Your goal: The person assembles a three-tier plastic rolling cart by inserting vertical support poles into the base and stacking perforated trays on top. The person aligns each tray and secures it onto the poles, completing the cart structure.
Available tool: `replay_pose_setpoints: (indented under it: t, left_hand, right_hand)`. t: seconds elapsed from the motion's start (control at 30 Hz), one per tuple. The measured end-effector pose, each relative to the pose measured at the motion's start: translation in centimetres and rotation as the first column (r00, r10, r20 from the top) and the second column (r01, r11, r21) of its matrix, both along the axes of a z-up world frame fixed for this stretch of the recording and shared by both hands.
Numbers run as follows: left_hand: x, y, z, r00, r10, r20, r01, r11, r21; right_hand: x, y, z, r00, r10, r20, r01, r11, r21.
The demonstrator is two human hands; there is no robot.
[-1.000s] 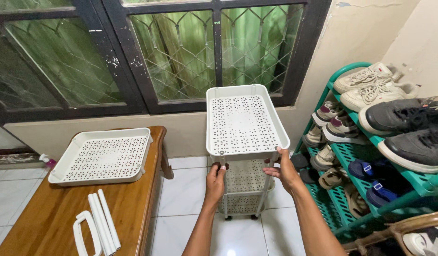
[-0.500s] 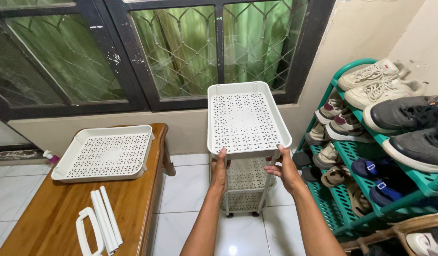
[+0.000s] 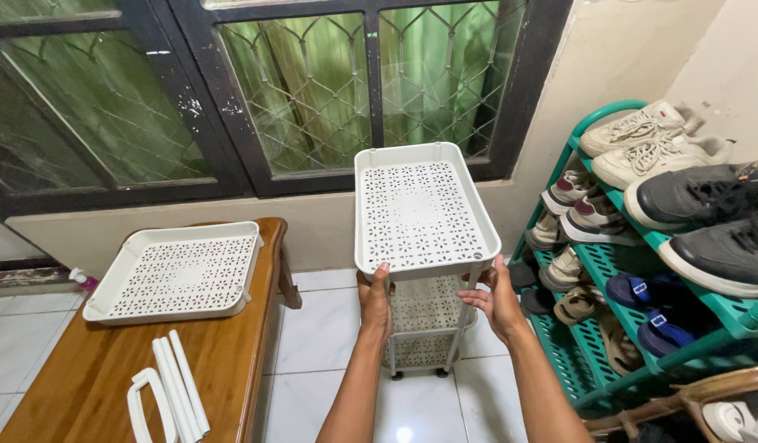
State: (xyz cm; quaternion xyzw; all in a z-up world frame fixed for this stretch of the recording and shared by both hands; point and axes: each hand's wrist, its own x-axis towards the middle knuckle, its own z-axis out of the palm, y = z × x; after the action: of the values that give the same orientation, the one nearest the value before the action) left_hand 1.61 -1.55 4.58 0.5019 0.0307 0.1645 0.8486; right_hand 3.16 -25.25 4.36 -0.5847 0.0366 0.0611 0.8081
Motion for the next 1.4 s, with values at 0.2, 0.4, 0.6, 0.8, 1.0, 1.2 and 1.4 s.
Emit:
replay_pose_setpoints:
  t: [0.2, 0.4, 0.6, 0.8, 1.0, 1.2, 1.4]
  left_hand:
    - [0.7, 0.0, -1.2, 1.000, 0.010, -0.020, -0.009, 0.999, 0.041]
    - [0.3, 0.1, -0.6, 1.000, -0.004, -0.011, 0.005, 0.999, 0.034]
    - [0.1, 0.2, -0.2, 0.999, -0.009, -0.044, 0.011, 1.000, 0.025]
    - [0.0, 0.3, -0.1, 1.000, -0.011, -0.029, 0.011, 1.000, 0.027]
    - [-0.2, 0.3, 0.1, 1.000, -0.002, -0.026, 0.003, 0.999, 0.032]
    - [0.1, 0.3, 0.2, 1.000, 0.014, -0.010, -0.013, 0.999, 0.048]
    - [0.2, 0.2, -0.4, 1.000, 0.006, -0.028, -0.005, 0.999, 0.033]
  right_hand:
    - [-0.6, -0.1, 0.7, 1.000, -0.006, 0.006, 0.006, 1.000, -0.030]
    - [-0.4, 0.8, 3.7, 0.990, -0.017, -0.139, -0.005, 0.988, -0.154]
    - [-0.1, 0.8, 4.0, 0.981, -0.047, -0.186, -0.007, 0.960, -0.279]
    - [0.6, 0.7, 2.2, 0.983, -0.035, -0.179, -0.010, 0.970, -0.242]
    - [0.7, 0.6, 1.2, 0.989, -0.058, -0.137, 0.026, 0.974, -0.223]
    - [1.1, 0.6, 0.9, 0.991, -0.064, -0.116, 0.039, 0.978, -0.206]
    - [0.8, 0.6, 0.7, 0.992, -0.064, -0.104, 0.041, 0.978, -0.206]
